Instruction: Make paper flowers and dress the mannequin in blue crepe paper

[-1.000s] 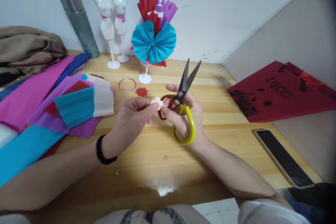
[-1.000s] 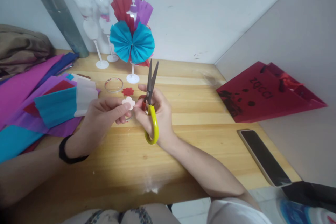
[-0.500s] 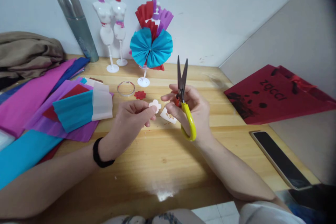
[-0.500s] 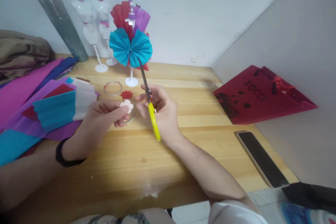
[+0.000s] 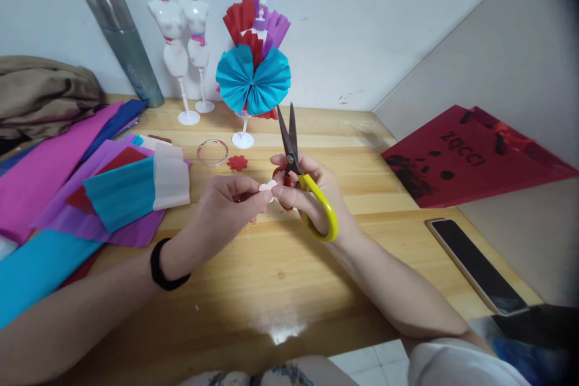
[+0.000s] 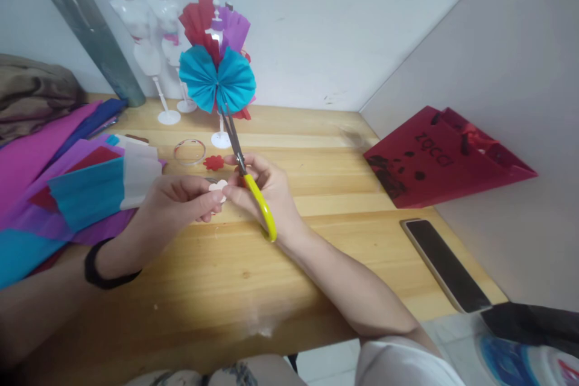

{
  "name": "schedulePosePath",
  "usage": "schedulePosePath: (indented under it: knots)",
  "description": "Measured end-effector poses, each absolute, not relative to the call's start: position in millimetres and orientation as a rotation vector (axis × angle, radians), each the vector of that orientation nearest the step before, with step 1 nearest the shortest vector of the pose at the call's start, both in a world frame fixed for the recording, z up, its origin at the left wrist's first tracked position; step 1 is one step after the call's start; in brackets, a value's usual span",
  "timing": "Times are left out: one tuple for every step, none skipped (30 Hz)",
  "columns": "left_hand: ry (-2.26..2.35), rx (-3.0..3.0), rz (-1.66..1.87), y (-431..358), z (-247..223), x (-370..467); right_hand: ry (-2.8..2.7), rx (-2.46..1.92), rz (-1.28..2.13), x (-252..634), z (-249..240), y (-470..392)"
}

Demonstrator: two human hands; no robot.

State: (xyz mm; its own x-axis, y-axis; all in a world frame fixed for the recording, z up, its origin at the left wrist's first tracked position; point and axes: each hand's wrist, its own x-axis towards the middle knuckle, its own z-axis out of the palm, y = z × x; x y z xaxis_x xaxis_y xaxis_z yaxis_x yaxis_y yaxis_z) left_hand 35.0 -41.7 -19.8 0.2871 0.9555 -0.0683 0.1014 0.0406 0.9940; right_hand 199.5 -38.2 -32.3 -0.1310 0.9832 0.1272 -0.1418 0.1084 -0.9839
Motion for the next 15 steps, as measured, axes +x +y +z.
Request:
schedulePosePath:
  knots:
    - [1.072, 1.36, 0.902, -40.5, -21.3, 35.0, -1.231, -0.966, 1.286, 199.3, -33.1, -38.1]
    - [1.057, 1.354, 0.896, -39.3, -22.8, 35.2, -1.201, -0.976, 1.289, 199.2, -34.0, -37.9]
    - [1.037, 1.345, 0.883, -38.1, -24.1, 35.5, -1.172, -0.985, 1.292, 199.2, -34.7, -37.8]
    - [1.009, 1.331, 0.866, -37.1, -25.2, 35.9, -1.144, -0.993, 1.297, 199.2, -35.2, -37.7]
    - [0.979, 1.311, 0.84, -36.3, -25.9, 36.3, -1.119, -1.0, 1.303, 199.2, -35.5, -37.7]
    - [0.949, 1.289, 0.804, -35.8, -26.3, 36.5, -1.096, -1.004, 1.308, 199.0, -35.4, -37.8]
    - [0.927, 1.265, 0.769, -35.6, -26.5, 36.6, -1.077, -1.003, 1.314, 198.7, -35.2, -38.2]
    - [0.912, 1.244, 0.74, -35.7, -26.6, 36.5, -1.061, -1.002, 1.32, 198.2, -34.8, -38.7]
    - [0.902, 1.229, 0.722, -36.1, -26.7, 36.3, -1.049, -0.999, 1.326, 197.5, -34.4, -39.5]
    - [0.894, 1.22, 0.717, -36.7, -27.0, 35.9, -1.041, -0.998, 1.33, 196.7, -34.0, -40.5]
    - [0.892, 1.214, 0.723, -37.4, -27.3, 35.4, -1.037, -0.996, 1.332, 195.8, -33.9, -41.5]
    - [0.895, 1.208, 0.739, -38.2, -27.7, 35.0, -1.037, -0.994, 1.333, 195.0, -33.9, -42.5]
    - [0.906, 1.202, 0.764, -38.9, -27.9, 34.6, -1.039, -0.988, 1.331, 194.3, -34.2, -43.3]
    - [0.923, 1.195, 0.793, -39.5, -28.0, 34.4, -1.044, -0.981, 1.329, 193.9, -34.7, -44.0]
    - [0.942, 1.186, 0.823, -39.9, -27.8, 34.3, -1.052, -0.972, 1.329, 193.7, -35.3, -44.4]
